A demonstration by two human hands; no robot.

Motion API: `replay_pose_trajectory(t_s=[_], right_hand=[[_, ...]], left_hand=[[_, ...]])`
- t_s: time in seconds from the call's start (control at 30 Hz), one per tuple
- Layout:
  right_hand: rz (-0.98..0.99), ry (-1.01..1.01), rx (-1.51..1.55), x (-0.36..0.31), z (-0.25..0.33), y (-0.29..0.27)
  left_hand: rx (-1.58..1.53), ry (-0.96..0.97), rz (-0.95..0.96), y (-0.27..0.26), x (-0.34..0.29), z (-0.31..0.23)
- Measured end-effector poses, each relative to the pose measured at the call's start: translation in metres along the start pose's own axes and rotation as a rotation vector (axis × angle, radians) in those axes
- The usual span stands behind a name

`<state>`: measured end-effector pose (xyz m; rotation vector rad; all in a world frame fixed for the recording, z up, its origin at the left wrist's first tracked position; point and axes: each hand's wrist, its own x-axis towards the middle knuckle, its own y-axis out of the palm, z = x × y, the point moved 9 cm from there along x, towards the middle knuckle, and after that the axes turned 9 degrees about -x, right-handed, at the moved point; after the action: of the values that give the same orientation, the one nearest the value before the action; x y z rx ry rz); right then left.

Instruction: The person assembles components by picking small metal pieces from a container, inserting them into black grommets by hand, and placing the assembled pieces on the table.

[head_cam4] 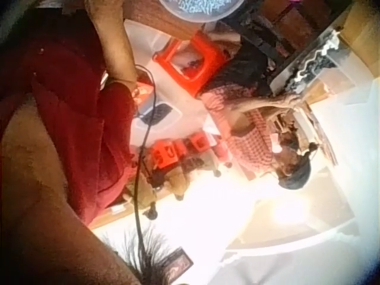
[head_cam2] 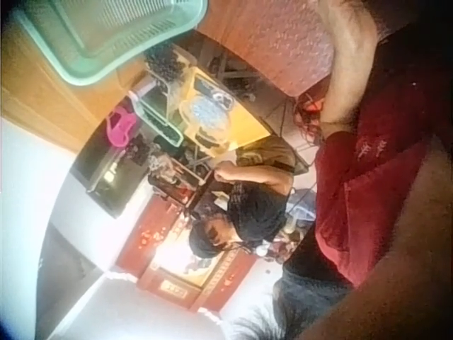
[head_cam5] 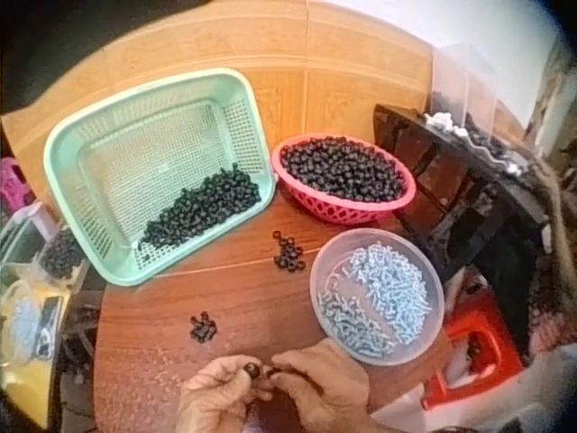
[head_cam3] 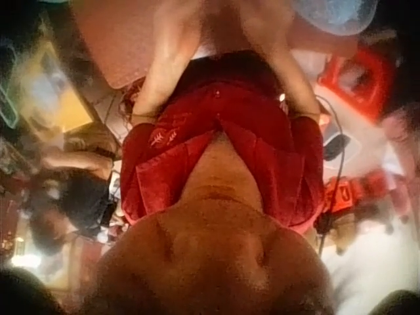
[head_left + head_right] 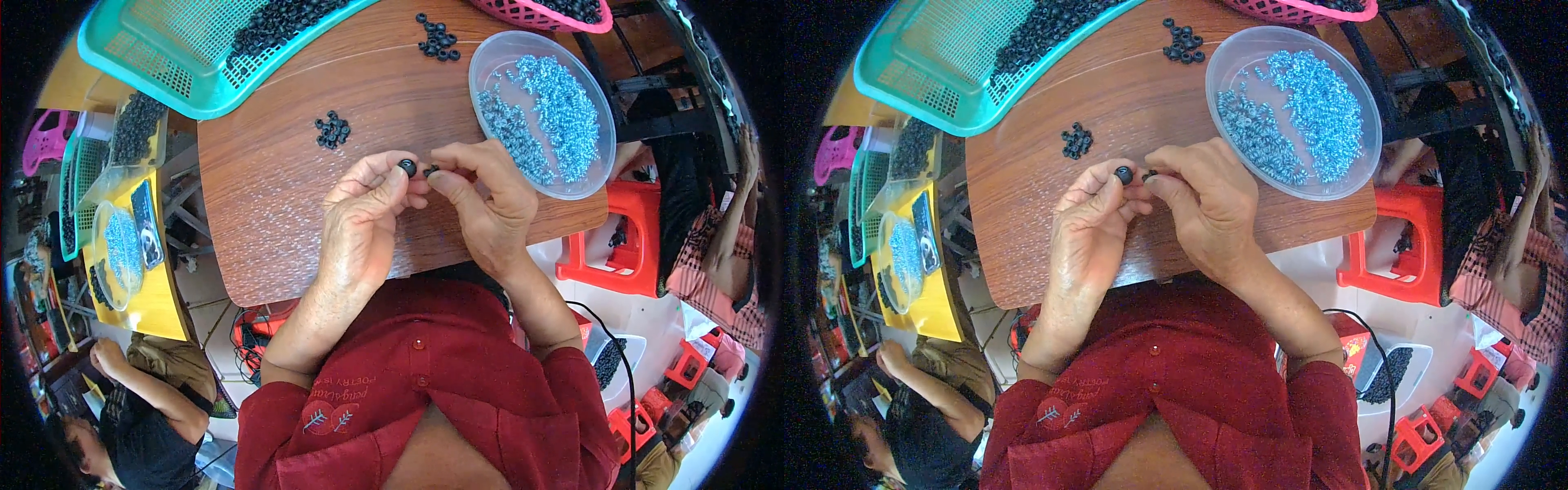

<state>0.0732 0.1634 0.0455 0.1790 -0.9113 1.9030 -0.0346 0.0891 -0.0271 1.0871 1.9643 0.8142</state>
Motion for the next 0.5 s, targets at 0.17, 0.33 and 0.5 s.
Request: replay_pose_trajectory(t_s=[0.17,0.33,0.5], right_hand=[[-0.091,-0.219,-0.203,-0.004,0.016,0.001],[-0.044,-0.218,-0.2,-0.003,0.015,0.005],[0.001,-0.189,-0.136,-0.001,0.005,0.006]], left_hand=[[-0.02,-0.025,0.001,-0.003,0.001,0.005],[-0.014,-0.008,0.004,-0.003,0.0,0.004],[0.038,0.012,0.005,0.0,0.0,0.004]])
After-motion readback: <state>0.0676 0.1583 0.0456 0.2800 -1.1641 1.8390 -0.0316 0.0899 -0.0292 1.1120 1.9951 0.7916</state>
